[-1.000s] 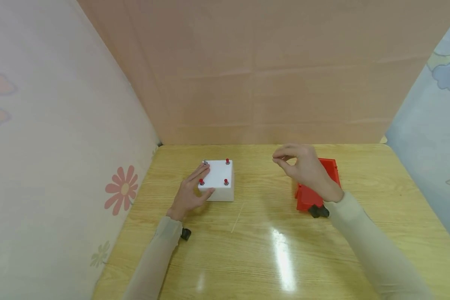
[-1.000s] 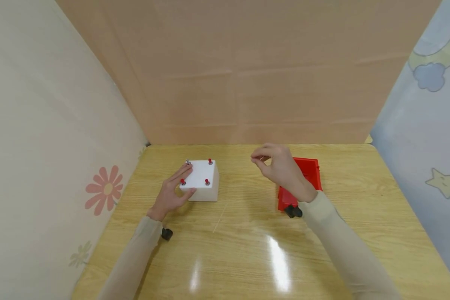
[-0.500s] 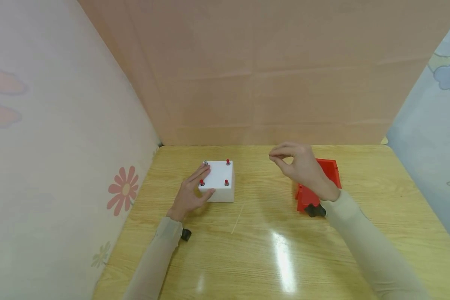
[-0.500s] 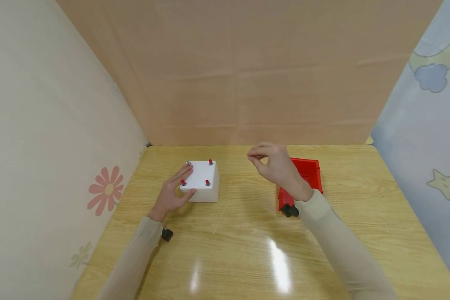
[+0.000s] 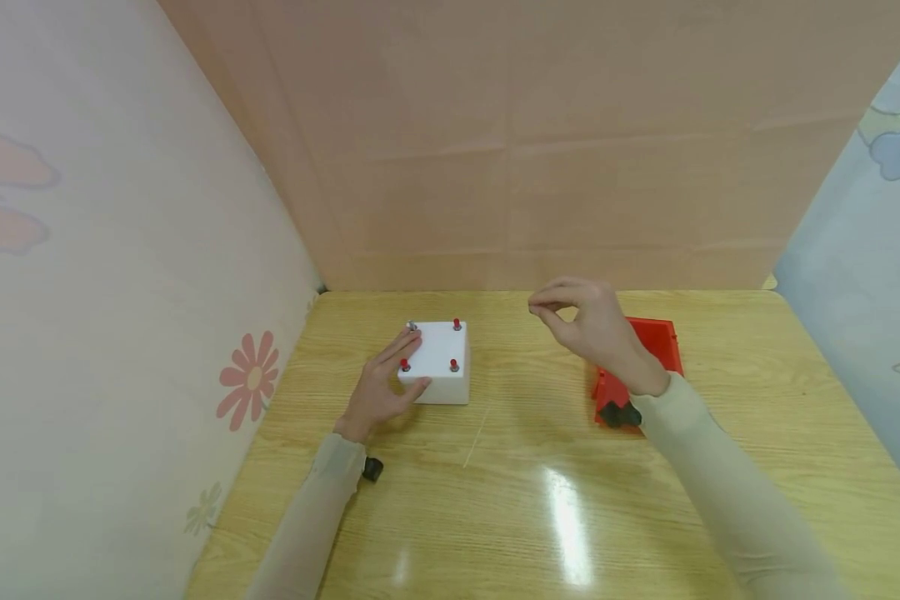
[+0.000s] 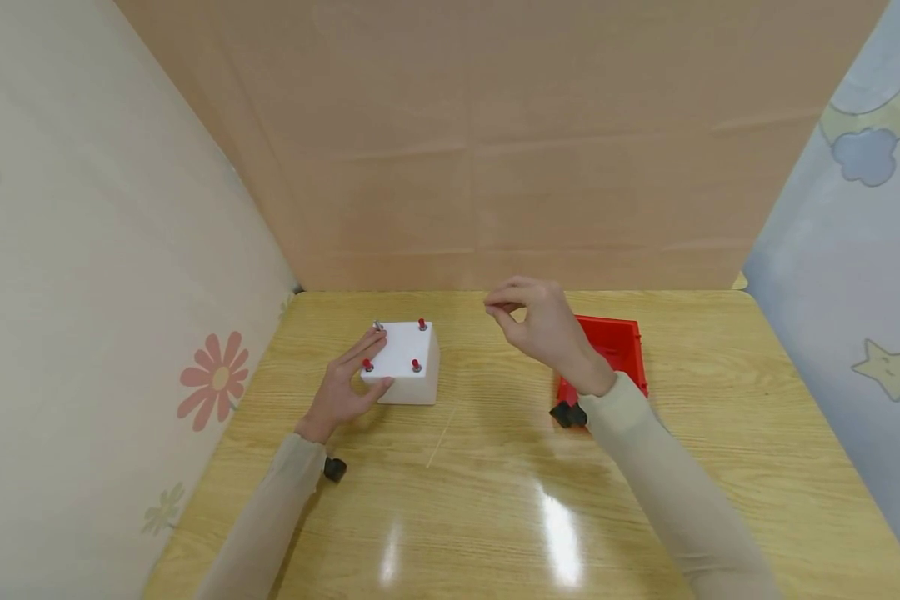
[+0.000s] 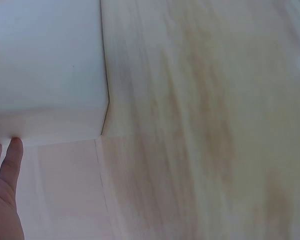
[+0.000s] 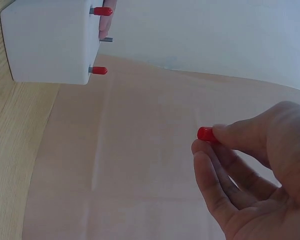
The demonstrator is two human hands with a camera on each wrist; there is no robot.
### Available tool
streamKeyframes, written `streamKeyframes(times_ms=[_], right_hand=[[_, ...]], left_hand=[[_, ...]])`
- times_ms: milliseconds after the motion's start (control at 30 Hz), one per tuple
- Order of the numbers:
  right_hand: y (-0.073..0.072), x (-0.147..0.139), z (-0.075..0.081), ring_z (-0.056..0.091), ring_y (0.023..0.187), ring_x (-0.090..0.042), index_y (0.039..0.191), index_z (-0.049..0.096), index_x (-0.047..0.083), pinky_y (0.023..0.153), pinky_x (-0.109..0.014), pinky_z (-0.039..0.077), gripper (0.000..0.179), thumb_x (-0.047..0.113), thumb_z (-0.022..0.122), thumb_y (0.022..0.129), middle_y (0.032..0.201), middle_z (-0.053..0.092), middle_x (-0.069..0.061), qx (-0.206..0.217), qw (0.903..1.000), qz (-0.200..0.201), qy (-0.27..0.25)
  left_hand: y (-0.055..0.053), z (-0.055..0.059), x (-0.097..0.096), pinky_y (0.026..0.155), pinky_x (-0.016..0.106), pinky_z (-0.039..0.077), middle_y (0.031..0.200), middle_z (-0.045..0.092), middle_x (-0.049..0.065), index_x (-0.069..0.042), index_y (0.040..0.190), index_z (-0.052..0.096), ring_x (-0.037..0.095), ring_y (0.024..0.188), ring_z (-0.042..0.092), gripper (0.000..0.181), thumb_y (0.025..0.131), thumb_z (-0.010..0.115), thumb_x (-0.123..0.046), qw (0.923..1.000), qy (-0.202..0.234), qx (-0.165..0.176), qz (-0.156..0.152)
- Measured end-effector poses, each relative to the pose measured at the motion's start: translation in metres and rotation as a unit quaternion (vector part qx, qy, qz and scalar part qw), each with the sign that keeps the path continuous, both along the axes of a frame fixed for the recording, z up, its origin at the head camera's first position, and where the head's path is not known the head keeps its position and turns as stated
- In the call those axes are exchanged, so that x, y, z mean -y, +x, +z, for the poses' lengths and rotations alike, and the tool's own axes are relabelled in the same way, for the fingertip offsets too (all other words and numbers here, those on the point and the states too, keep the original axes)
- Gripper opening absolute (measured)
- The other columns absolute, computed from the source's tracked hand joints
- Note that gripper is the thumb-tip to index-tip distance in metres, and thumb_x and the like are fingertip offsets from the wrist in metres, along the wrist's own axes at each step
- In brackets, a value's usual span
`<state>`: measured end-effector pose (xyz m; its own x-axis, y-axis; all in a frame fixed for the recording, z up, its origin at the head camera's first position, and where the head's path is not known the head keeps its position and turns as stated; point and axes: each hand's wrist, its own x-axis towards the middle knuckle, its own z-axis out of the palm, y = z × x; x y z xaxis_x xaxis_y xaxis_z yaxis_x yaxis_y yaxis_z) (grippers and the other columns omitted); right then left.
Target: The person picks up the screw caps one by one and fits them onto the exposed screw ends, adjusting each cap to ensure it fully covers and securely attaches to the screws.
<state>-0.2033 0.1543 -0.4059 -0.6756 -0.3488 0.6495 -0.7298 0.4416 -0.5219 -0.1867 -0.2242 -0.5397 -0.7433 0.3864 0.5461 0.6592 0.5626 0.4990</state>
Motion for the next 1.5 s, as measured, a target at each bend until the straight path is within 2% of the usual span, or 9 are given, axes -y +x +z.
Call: streamKeyframes(times_ms=[267,467,533,700,1000,1300,1500], right_hand=[[-0.001,0.005,0.004,0.077,0.083,-0.016,0.098,0.085,0.007,0.085,-0.015,0.059,0.013,-0.002,0.085,0.088,0.097,0.080,-0.002,0.007,1.0000,0.005,0.002],[-0.003,0.011,0.007,0.077,0.082,-0.018,0.099,0.085,0.006,0.082,-0.034,0.067,0.014,-0.001,0.086,0.088,0.096,0.080,-0.004,-0.003,1.0000,0.005,0.005],[-0.003,0.013,0.008,0.077,0.082,-0.017,0.099,0.084,0.006,0.082,-0.036,0.067,0.013,0.000,0.086,0.088,0.096,0.080,-0.004,-0.001,1.0000,0.007,0.005],[-0.004,0.017,0.010,0.077,0.081,-0.016,0.098,0.084,0.006,0.082,-0.035,0.067,0.013,-0.001,0.085,0.088,0.094,0.080,-0.003,0.011,0.9998,0.016,-0.008],[-0.006,0.024,0.011,0.075,0.080,-0.016,0.098,0.083,0.006,0.080,-0.036,0.067,0.011,-0.001,0.083,0.089,0.094,0.080,-0.003,0.009,0.9997,0.022,-0.008],[-0.009,0.030,0.010,0.075,0.080,-0.018,0.099,0.084,0.006,0.080,-0.041,0.068,0.011,-0.001,0.082,0.090,0.094,0.080,-0.005,0.020,0.9989,0.037,-0.021],[-0.010,0.035,0.014,0.075,0.082,-0.019,0.100,0.085,0.006,0.082,-0.044,0.068,0.012,-0.001,0.083,0.091,0.095,0.080,-0.005,0.033,0.9989,0.025,-0.019]], left_hand=[[0.000,0.000,-0.001,0.126,0.042,0.041,0.161,0.054,0.013,-0.001,0.151,0.059,0.035,0.156,0.042,0.069,0.090,0.086,-0.018,1.0000,0.002,-0.009,-0.002],[-0.001,-0.001,-0.001,0.127,0.041,0.040,0.161,0.055,0.014,0.000,0.150,0.059,0.035,0.156,0.043,0.068,0.090,0.086,-0.017,0.9999,0.004,-0.014,-0.004],[-0.001,-0.001,-0.001,0.127,0.041,0.040,0.160,0.055,0.015,0.001,0.150,0.059,0.036,0.156,0.043,0.068,0.090,0.086,-0.017,0.9999,0.005,-0.014,-0.004],[0.000,0.001,-0.001,0.126,0.041,0.040,0.161,0.054,0.015,0.002,0.150,0.059,0.037,0.156,0.042,0.067,0.090,0.085,-0.017,0.9999,0.004,-0.011,-0.002],[0.000,0.001,-0.001,0.126,0.043,0.040,0.162,0.054,0.012,-0.001,0.151,0.059,0.034,0.157,0.042,0.068,0.091,0.086,-0.020,1.0000,0.001,-0.001,0.001],[-0.003,-0.005,-0.003,0.125,0.045,0.041,0.159,0.056,0.016,0.001,0.150,0.059,0.040,0.153,0.045,0.069,0.088,0.087,-0.014,0.9995,0.007,-0.029,-0.011],[-0.005,-0.003,-0.009,0.126,0.045,0.041,0.161,0.054,0.014,-0.002,0.152,0.058,0.037,0.156,0.042,0.069,0.090,0.085,-0.017,0.9997,0.006,-0.018,-0.016]])
